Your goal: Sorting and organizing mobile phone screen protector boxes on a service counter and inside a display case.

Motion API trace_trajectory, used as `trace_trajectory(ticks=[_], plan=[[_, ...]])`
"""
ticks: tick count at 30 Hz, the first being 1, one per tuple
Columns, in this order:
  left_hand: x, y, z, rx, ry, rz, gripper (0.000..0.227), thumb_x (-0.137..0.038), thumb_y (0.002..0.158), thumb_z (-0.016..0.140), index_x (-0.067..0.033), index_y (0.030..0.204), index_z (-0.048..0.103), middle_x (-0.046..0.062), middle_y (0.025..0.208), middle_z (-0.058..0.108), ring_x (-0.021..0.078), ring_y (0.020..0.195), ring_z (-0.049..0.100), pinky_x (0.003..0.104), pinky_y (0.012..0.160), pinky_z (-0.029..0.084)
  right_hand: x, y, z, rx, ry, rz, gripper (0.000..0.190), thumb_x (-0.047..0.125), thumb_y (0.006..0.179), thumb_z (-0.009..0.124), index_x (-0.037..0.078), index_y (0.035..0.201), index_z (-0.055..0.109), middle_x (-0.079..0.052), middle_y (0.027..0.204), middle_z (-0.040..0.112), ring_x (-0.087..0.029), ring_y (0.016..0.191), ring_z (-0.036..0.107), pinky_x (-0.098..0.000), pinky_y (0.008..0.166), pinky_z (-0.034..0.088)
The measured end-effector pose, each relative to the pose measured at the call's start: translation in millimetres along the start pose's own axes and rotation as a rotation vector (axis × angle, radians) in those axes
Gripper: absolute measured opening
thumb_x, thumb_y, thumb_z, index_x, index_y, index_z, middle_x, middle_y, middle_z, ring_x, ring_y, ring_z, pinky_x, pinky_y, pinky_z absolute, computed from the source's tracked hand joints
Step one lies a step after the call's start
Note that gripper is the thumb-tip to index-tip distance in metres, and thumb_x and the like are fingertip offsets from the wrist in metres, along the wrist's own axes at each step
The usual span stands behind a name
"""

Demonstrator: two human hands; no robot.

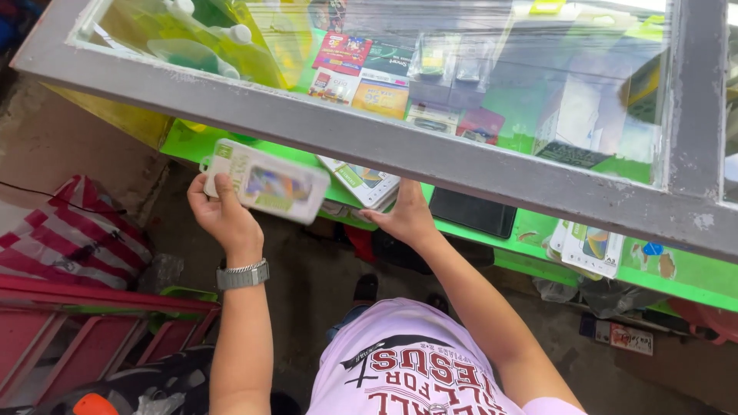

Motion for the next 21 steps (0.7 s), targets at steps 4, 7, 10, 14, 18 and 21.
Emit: trace_trajectory(ticks=[4,7,10,14,18,21], plan=[[-29,-29,31,0.34,0.078,0.123,0.025,-0.012,0.105,0.066,-0.0024,0.127,0.059,0.015,0.13,0.058,0.0207,0.13,0.052,0.04,0.117,0.037,86,-35,-58,-0.197,-0.085,-0.29,0.103,0.03,0.06,0.099,-0.004,0.142,0.048,-0.03,0.136,0.051,-0.05,0.13,0.049,-0.055,0.114,0.041],[-50,-91,68,0.744,0.171,0.004,0.035,-0.027,0.084,0.087,-0.0157,0.116,0.078,0.005,0.11,0.079,0.0142,0.109,0.069,0.033,0.102,0.048,63,-72,-53,-0.002,0.328,0.013,0.061,0.031,0.083,0.086,0.011,0.136,0.065,-0.013,0.097,0.074,-0.026,0.09,0.075,-0.04,0.086,0.062],[-99,-154,122,1.27,0.268,0.092,0.041,-0.04,0.086,0.08,-0.0275,0.125,0.074,0.012,0.054,0.065,0.0195,0.048,0.057,0.032,0.056,0.053,25,-99,-22,0.275,0.871,0.314,0.029,0.02,0.101,0.062,-0.001,0.118,0.075,-0.017,0.071,0.073,-0.021,0.053,0.069,-0.0328,0.053,0.062],[-106,-199,150,1.337,0.464,0.565,0.083,-0.066,0.071,0.074,-0.018,0.138,0.06,0.012,0.086,0.065,0.0321,0.073,0.068,0.04,0.064,0.053,11,-109,-62,0.056,0.571,0.261,0.021,0.016,0.098,0.067,0.004,0.091,0.082,-0.008,0.059,0.07,-0.008,0.056,0.058,-0.0285,0.051,0.055],[-113,-240,165,1.346,0.654,0.852,0.123,-0.069,0.054,0.085,-0.0165,0.157,0.041,0.017,0.129,0.059,0.0337,0.107,0.064,0.041,0.082,0.05,8,-125,-99,-0.152,0.516,0.269,0.02,0.016,0.1,0.067,0.004,0.091,0.082,-0.006,0.058,0.067,-0.007,0.057,0.056,-0.0258,0.053,0.055],[-121,-252,173,1.398,0.366,0.699,0.095,-0.04,0.067,0.089,-0.0269,0.152,0.05,0.02,0.14,0.052,0.0405,0.122,0.058,0.05,0.103,0.044,-5,-134,-106,-0.166,0.679,0.352,0.028,0.017,0.105,0.062,0.0,0.091,0.078,-0.004,0.058,0.059,-0.008,0.055,0.055,-0.0259,0.053,0.056]])
Point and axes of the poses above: each hand's wrist, its own y-axis towards the middle knuckle, its own z-axis out of the palm, x = y × z, the point moved 8 cm from there along y, towards the middle knuckle
